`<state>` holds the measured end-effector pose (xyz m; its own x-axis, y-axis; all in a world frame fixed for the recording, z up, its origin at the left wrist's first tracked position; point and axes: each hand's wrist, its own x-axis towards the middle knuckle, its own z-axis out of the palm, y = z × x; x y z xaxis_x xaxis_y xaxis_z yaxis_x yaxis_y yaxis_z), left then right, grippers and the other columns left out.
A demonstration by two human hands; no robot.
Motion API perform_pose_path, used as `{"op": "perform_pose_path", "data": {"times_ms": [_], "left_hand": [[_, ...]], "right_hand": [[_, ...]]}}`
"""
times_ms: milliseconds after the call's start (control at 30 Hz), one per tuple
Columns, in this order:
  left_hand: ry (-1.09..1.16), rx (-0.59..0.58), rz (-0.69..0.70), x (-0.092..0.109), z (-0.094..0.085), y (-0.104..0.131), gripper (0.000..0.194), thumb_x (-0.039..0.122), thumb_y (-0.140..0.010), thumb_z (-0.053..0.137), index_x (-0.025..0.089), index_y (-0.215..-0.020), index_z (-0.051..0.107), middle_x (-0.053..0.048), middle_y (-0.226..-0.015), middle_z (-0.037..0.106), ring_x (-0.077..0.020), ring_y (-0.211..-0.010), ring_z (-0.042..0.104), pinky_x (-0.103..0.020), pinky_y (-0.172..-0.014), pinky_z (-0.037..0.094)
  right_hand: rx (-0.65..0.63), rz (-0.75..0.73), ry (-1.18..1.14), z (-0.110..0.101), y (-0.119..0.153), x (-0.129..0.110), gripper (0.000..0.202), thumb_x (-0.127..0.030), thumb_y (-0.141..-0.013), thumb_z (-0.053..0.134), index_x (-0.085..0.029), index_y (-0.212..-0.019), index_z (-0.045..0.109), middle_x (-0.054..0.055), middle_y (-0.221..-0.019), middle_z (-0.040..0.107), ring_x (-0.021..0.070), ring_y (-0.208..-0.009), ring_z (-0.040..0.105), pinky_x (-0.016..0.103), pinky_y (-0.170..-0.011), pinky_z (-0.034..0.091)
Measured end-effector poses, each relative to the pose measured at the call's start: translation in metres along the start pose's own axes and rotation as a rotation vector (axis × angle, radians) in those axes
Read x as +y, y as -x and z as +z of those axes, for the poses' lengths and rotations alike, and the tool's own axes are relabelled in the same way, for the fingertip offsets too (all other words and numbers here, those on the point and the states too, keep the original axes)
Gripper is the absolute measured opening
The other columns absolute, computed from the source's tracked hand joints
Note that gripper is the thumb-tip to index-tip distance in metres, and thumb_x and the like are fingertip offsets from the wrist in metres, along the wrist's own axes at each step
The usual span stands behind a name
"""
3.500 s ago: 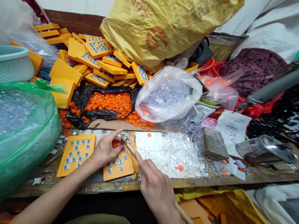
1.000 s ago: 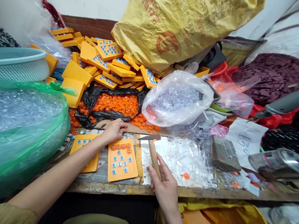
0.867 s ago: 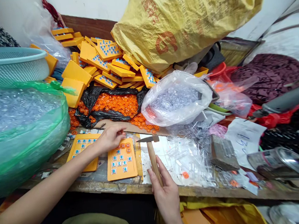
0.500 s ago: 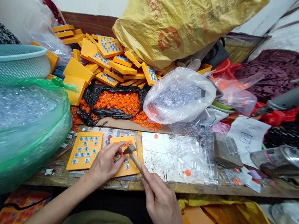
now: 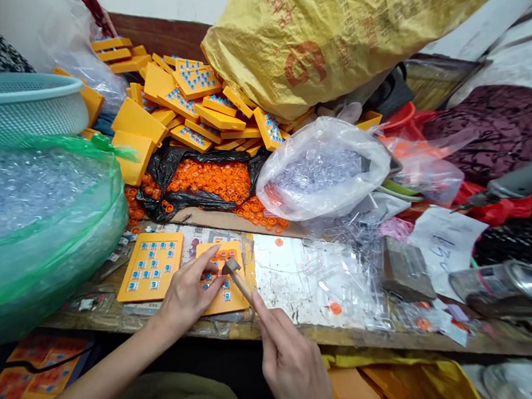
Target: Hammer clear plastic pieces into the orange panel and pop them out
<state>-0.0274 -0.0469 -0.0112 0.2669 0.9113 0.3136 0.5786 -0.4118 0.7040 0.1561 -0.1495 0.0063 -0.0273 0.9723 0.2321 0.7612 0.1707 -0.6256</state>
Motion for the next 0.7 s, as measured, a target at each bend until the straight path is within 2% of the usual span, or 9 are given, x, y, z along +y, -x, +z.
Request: {"op": "perform_pose_path", "data": {"times_ms": [100,167,200,233,300,367,433,567,700], "left_hand": [[0.062,-0.046,-0.057,-0.005,-0.009,-0.009,0.054,0.025,-0.075,0.069,0.017,-0.126,0.055,-0.003,-0.082,0.071,-0.0164,-0.071,0.065,-0.029,-0.069,0.057],[0.008,-0.039,-0.073,-0.014,-0.02,-0.027,0.043,0.032,-0.078,0.067,0.016,-0.117,0.062,-0.004,-0.086,0.072,-0.0165,-0.073,0.066,-0.028,-0.07,0.056],[-0.06,-0.023,-0.073,-0.021,-0.026,-0.041,0.034,0.033,-0.081,0.063,0.016,-0.11,0.066,-0.006,-0.089,0.072,-0.0175,-0.076,0.067,-0.029,-0.074,0.056],[-0.158,0.014,-0.078,-0.028,-0.031,-0.056,0.026,0.03,-0.085,0.058,0.015,-0.104,0.068,-0.008,-0.093,0.073,-0.0191,-0.083,0.067,-0.031,-0.079,0.055],[-0.321,0.006,-0.104,-0.042,-0.036,-0.087,0.024,0.023,-0.087,0.051,0.015,-0.096,0.071,-0.01,-0.096,0.073,-0.0223,-0.09,0.067,-0.034,-0.086,0.052],[-0.372,-0.03,-0.119,-0.054,-0.034,-0.115,0.02,0.021,-0.083,0.056,0.014,-0.093,0.072,-0.011,-0.095,0.073,-0.0251,-0.092,0.067,-0.035,-0.087,0.052],[-0.394,-0.06,-0.123,-0.061,-0.026,-0.134,0.021,0.022,-0.078,0.062,0.014,-0.096,0.072,-0.012,-0.098,0.073,-0.0266,-0.095,0.066,-0.035,-0.089,0.051],[-0.43,-0.109,-0.116,-0.059,-0.015,-0.146,0.024,0.019,-0.079,0.059,0.016,-0.099,0.071,-0.01,-0.099,0.073,-0.0245,-0.095,0.066,-0.033,-0.089,0.05],[-0.425,-0.191,-0.08,-0.051,-0.02,-0.139,0.022,0.022,-0.082,0.055,0.017,-0.089,0.074,-0.009,-0.086,0.074,-0.0227,-0.083,0.068,-0.031,-0.081,0.051]], "right_hand": [[0.055,0.117,-0.13,0.002,-0.001,0.005,0.04,-0.028,-0.09,0.054,-0.026,-0.129,0.059,0.006,-0.111,0.071,0.0195,-0.095,0.07,0.025,-0.081,0.056],[0.156,0.263,-0.249,0.006,-0.005,0.009,0.04,-0.034,-0.085,0.06,-0.023,-0.123,0.064,0.007,-0.12,0.067,0.0246,-0.107,0.065,0.033,-0.088,0.055],[0.205,0.341,-0.31,0.009,-0.007,0.011,0.042,-0.038,-0.082,0.063,-0.022,-0.121,0.066,0.008,-0.12,0.067,0.0259,-0.106,0.065,0.035,-0.086,0.055],[0.24,0.415,-0.371,0.011,-0.009,0.013,0.046,-0.041,-0.079,0.065,-0.021,-0.121,0.066,0.008,-0.119,0.068,0.0259,-0.099,0.068,0.035,-0.08,0.058],[0.271,0.548,-0.498,0.016,-0.013,0.014,0.056,-0.046,-0.075,0.069,-0.021,-0.125,0.062,0.008,-0.109,0.071,0.0196,-0.069,0.069,0.029,-0.057,0.057],[0.282,0.645,-0.63,0.019,-0.017,0.013,0.066,-0.047,-0.073,0.071,-0.022,-0.131,0.057,0.006,-0.095,0.073,0.0094,-0.044,0.052,0.023,-0.038,0.045],[0.302,0.697,-0.729,0.02,-0.019,0.01,0.072,-0.047,-0.071,0.074,-0.022,-0.135,0.053,0.004,-0.085,0.071,0.0048,-0.038,0.039,0.02,-0.034,0.035],[0.334,0.715,-0.775,0.018,-0.021,0.006,0.078,-0.047,-0.068,0.076,-0.02,-0.137,0.05,0.002,-0.077,0.069,0.0055,-0.04,0.038,0.02,-0.035,0.035],[0.346,0.712,-0.773,0.019,-0.021,0.007,0.079,-0.048,-0.068,0.075,-0.02,-0.137,0.049,0.003,-0.077,0.069,0.006,-0.04,0.039,0.02,-0.035,0.035]]}}
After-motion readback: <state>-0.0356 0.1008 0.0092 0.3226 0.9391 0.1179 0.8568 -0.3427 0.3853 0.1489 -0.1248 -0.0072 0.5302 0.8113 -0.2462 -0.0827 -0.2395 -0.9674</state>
